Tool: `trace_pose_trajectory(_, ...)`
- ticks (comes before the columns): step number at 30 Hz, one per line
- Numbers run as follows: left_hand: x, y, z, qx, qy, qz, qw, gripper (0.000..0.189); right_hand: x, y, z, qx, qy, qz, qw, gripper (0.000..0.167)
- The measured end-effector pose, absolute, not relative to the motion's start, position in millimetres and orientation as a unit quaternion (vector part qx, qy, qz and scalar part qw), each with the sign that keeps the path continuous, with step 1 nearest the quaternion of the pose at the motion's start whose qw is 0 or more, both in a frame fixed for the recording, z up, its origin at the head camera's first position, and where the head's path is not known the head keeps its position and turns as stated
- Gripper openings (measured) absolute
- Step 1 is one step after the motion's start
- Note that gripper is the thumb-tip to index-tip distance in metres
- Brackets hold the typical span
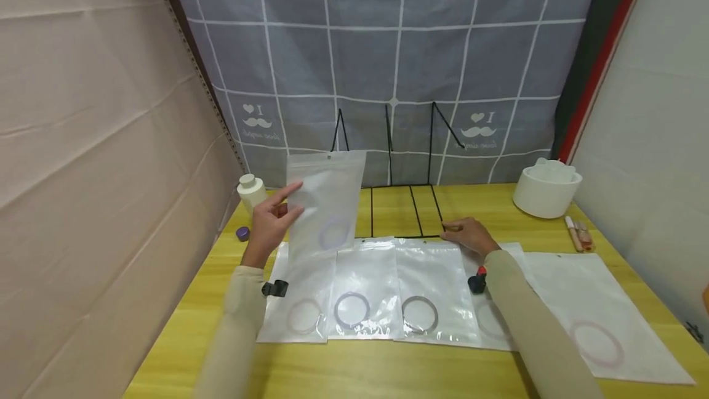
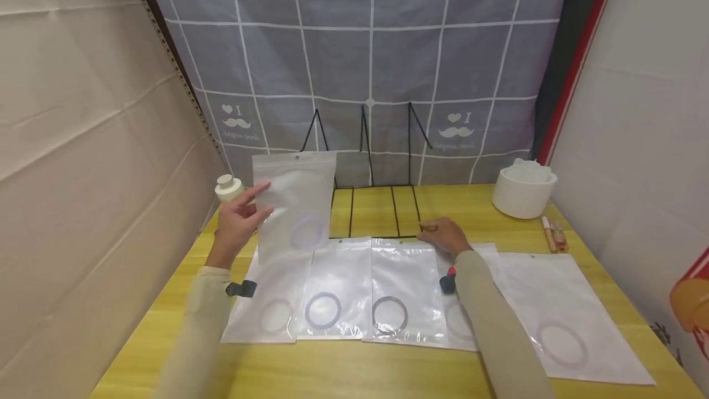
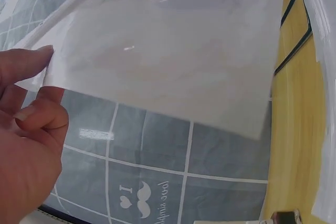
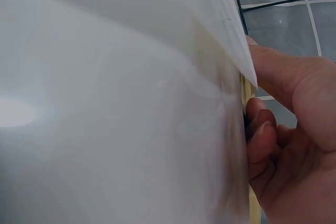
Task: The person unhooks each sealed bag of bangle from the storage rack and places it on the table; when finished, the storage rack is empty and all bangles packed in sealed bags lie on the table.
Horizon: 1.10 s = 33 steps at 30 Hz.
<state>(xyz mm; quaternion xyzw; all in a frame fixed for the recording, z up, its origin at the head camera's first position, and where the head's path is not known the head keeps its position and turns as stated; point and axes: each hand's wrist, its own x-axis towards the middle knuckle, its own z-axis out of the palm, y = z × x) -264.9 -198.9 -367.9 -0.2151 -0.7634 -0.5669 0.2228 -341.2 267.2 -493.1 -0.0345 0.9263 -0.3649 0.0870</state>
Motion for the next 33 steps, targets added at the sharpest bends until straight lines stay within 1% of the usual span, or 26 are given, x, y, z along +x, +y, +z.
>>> trace_pose_trajectory(3,-242.4,-216.3,-365.2,-0.224,-0.764,-0.566,0.214,0.050,-340.8,266.0,-493.0,-0.040,0.928,-0.360,0.090,0.062)
trace_pose_trajectory(6,-217.0,-242.9,-365.4,-0.231,-0.753,-0.587,0.185,0.051,-340.2,265.0,-490.5,-0.038,0.928,-0.358,0.094,0.061)
trace_pose_trajectory(9,-192.2,-278.0,-372.4,-0.233,-0.736,-0.625,0.117,0.053,-340.1,264.6,-487.8,-0.036,0.927,-0.360,0.099,0.062)
trace_pose_trajectory(12,-178.3,-315.5,-384.9,-0.213,-0.738,-0.639,0.025,0.054,-340.4,265.1,-485.4,-0.040,0.927,-0.359,0.098,0.062)
trace_pose_trajectory(15,-177.1,-349.1,-403.2,-0.167,-0.759,-0.626,-0.067,0.052,-340.4,265.4,-485.3,-0.040,0.925,-0.365,0.096,0.062)
trace_pose_trajectory(18,-182.3,-374.3,-425.4,-0.108,-0.778,-0.607,-0.123,0.051,-339.6,264.9,-488.4,-0.040,0.925,-0.366,0.097,0.062)
trace_pose_trajectory(23,-205.8,-394.8,-453.1,-0.038,-0.819,-0.557,-0.134,0.057,-341.3,268.2,-494.7,-0.038,0.926,-0.364,0.088,0.062)
trace_pose_trajectory(27,-221.3,-404.4,-463.7,-0.014,-0.839,-0.528,-0.129,0.059,-340.9,267.1,-497.0,-0.037,0.926,-0.366,0.087,0.062)
trace_pose_trajectory(33,-232.0,-410.5,-471.0,0.012,-0.859,-0.499,-0.113,0.057,-340.8,266.4,-493.7,-0.029,0.926,-0.366,0.090,0.062)
